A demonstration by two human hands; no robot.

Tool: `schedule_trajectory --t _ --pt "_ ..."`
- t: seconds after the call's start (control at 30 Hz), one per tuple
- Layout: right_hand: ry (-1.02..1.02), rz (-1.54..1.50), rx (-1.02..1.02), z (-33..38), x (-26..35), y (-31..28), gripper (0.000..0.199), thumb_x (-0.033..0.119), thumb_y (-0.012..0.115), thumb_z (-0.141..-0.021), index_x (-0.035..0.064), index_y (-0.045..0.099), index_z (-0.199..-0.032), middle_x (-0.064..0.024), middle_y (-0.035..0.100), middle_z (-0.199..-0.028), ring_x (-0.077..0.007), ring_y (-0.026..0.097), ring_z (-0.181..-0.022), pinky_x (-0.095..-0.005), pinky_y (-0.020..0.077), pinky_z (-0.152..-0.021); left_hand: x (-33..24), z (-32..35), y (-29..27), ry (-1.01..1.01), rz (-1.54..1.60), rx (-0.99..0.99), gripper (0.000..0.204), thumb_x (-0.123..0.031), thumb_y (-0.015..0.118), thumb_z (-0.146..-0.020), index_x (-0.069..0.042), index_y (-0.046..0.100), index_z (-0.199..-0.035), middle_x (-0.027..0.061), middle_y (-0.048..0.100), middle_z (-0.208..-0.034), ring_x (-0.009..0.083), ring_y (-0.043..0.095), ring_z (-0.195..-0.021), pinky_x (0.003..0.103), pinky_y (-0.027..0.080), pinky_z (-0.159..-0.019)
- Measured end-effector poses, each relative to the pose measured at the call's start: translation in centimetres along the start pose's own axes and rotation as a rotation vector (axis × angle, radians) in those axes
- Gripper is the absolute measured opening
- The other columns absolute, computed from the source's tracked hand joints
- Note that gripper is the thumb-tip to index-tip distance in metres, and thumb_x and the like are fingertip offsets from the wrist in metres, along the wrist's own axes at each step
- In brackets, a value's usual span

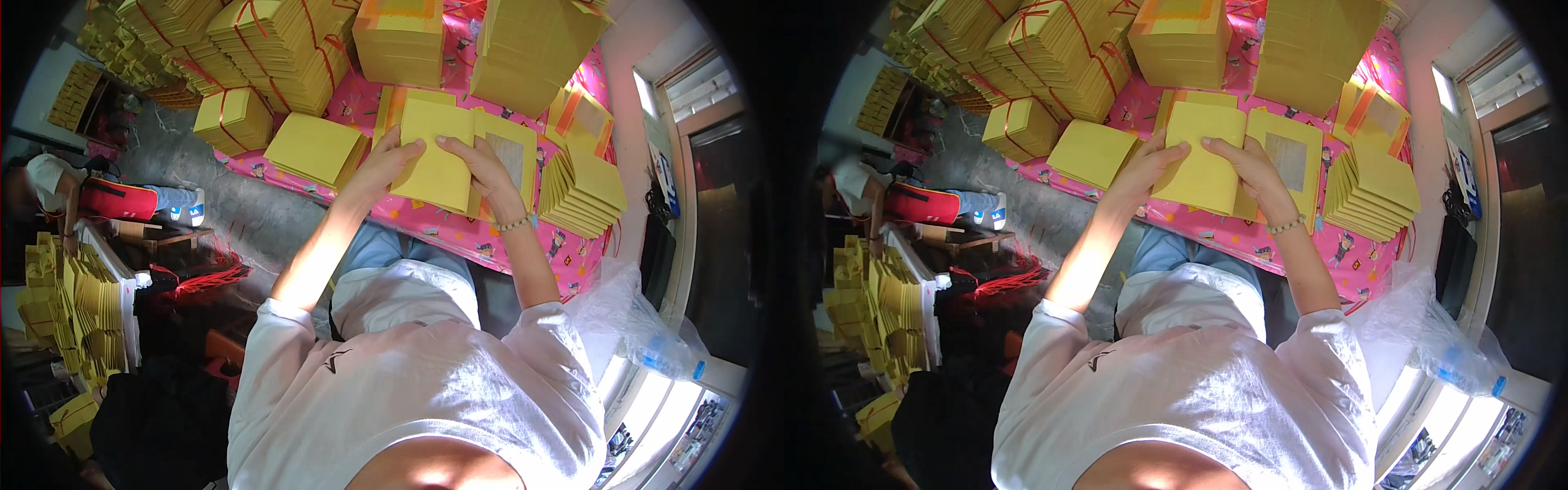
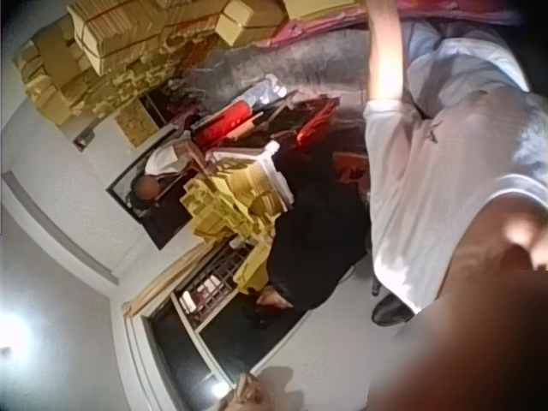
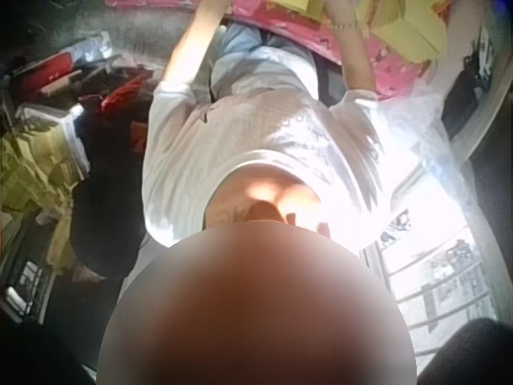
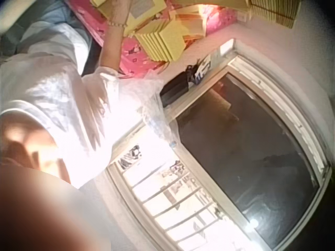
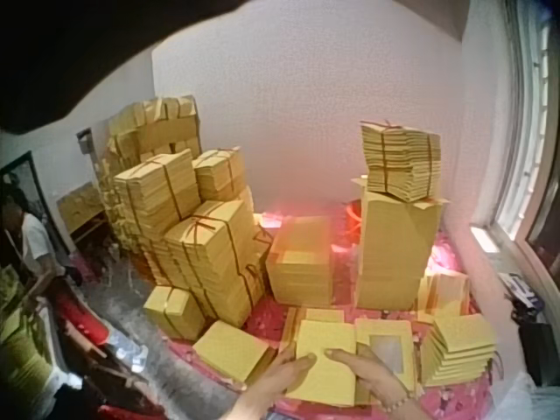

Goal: The person folds yellow paper sheets into small packets by hand. They pick up a sheet, fold it, and place it into a stack. The person briefly handles a green cloth before resuming the folding task. The workspace is filled with stacks of yellow paper.

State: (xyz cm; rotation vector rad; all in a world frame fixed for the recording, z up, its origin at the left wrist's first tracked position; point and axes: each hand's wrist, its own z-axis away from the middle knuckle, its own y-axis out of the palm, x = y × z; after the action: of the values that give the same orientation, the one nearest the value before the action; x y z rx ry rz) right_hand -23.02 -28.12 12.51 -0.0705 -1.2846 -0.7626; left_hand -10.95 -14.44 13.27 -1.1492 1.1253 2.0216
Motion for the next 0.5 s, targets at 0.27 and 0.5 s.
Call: schedule_trajectory --t 0.27,0.5 --pt "-0.338 0.326 -0.086 0.9 -0.7 0.4 0.043 0.012 0.073 -0.081 -0.0028 0.056 -0.117 -0.0116 0.066 -0.108 -0.0171 0.065 -0.094 -0.0302 0.0530 -0.081 1.4 0.8 -0.6 0.183 -0.123 0.039 0.041 -0.012 0.054 -0.094 -0.002 0.044 -0.132 0.0078 0.059 -0.120 0.0144 0.059 -0.107 0.028 0.047 -0.089" --pt "-0.508 0.419 -0.148 3.3 -0.3 2.0 0.044 0.010 0.074 -0.079 -0.0024 0.054 -0.116 -0.0106 0.066 -0.105 -0.0157 0.064 -0.095 -0.0299 0.0526 -0.081 2.2 2.4 1.1 0.466 -0.210 -0.045 0.035 -0.013 0.051 -0.096 0.001 0.043 -0.127 0.0097 0.058 -0.115 0.0115 0.053 -0.106 0.026 0.045 -0.087"
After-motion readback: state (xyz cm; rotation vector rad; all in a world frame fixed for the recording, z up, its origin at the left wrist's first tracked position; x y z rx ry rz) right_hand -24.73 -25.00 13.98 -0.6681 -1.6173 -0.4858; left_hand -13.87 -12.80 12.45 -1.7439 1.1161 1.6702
